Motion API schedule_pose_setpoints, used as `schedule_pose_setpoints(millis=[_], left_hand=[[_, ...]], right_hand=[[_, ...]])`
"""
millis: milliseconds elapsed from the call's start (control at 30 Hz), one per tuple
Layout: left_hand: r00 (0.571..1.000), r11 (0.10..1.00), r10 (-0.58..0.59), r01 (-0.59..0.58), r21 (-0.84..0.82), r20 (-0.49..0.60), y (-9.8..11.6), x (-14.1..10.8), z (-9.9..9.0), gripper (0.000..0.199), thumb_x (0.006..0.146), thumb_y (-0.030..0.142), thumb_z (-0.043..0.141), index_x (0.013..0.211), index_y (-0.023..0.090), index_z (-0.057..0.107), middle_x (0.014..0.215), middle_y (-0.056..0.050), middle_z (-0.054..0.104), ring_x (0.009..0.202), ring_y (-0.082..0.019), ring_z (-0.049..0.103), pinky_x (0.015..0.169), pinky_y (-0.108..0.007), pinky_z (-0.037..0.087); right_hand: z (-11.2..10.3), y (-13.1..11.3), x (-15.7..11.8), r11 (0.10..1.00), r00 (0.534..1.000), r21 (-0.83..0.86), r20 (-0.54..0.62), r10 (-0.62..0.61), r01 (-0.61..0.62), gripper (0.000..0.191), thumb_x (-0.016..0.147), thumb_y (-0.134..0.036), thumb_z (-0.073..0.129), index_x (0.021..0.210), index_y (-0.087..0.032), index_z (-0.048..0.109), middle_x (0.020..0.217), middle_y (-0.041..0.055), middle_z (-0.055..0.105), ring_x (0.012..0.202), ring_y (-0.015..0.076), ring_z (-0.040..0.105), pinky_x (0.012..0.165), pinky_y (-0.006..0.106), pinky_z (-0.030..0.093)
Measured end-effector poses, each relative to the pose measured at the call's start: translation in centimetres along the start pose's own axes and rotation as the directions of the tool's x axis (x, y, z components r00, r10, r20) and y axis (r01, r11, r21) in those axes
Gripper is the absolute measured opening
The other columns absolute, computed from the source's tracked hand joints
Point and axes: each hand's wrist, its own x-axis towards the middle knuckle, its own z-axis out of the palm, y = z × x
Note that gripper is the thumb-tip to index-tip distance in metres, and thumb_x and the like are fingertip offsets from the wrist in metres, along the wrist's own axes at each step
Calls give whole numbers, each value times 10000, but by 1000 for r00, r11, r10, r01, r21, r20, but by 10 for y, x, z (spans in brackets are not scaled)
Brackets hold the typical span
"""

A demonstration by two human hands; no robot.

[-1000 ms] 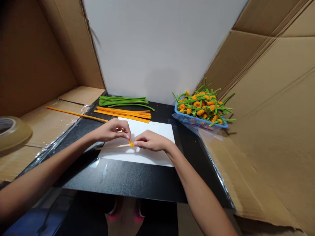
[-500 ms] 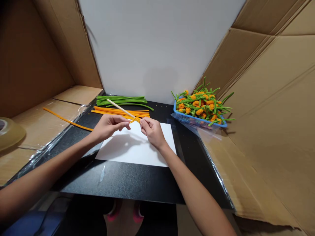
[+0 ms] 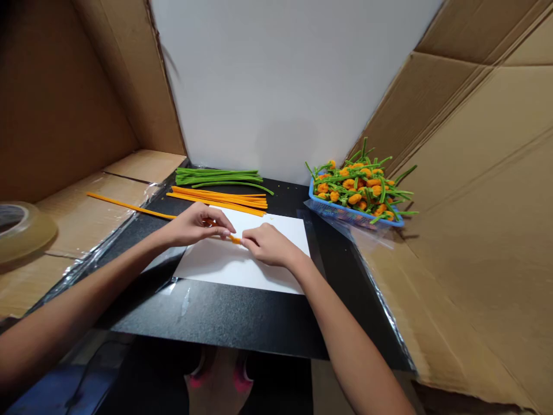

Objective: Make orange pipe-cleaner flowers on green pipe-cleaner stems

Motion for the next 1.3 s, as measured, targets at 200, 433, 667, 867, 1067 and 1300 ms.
schedule_pose_setpoints(millis=[200,433,667,867,1067,1300], left_hand=[[974,999,-8,-2,-41,-225,6,0,12,201,882,330,672,966,147,665,858,-84,760,820,-189,722,675,-237,499],[980,971,-152,124,-204,-126,-18,4,5,281,843,378,693,952,123,649,766,-76,744,599,-129,610,522,-210,376],[987,996,-57,67,-59,152,-18,1,-14,264,853,388,692,801,133,739,695,-42,709,652,-132,616,612,-209,426],[998,983,-11,-1,182,68,-14,1,-8,252,898,360,646,787,151,734,680,-12,695,611,-107,563,569,-200,352],[981,932,91,-24,361,-170,-10,2,10,234,909,326,642,766,159,722,684,-18,699,599,-111,560,570,-209,344],[957,980,85,-29,199,-278,-16,2,12,317,909,383,645,705,148,710,747,-38,725,615,-108,582,561,-203,382]], right_hand=[[6,1,3,978,855,198,-493,162,-71,335,934,-291,492,619,-181,461,545,-33,417,521,99,345,560,281,220],[5,15,2,586,957,797,-264,120,147,390,890,-480,605,674,-178,485,600,-55,382,467,59,264,468,249,171],[-13,18,-7,770,948,638,246,-202,-1,409,935,-454,552,658,-159,497,571,-55,417,505,68,334,512,233,257],[-7,5,-2,999,997,18,66,-31,30,312,951,-267,481,662,-159,531,548,-42,434,545,93,367,590,256,239],[12,3,3,986,946,-101,-309,94,-131,268,939,-254,467,697,-165,541,602,-2,497,563,114,375,600,285,224],[17,14,10,848,861,530,-435,263,8,379,906,-394,514,596,-198,418,539,-41,389,506,95,329,529,274,216]])
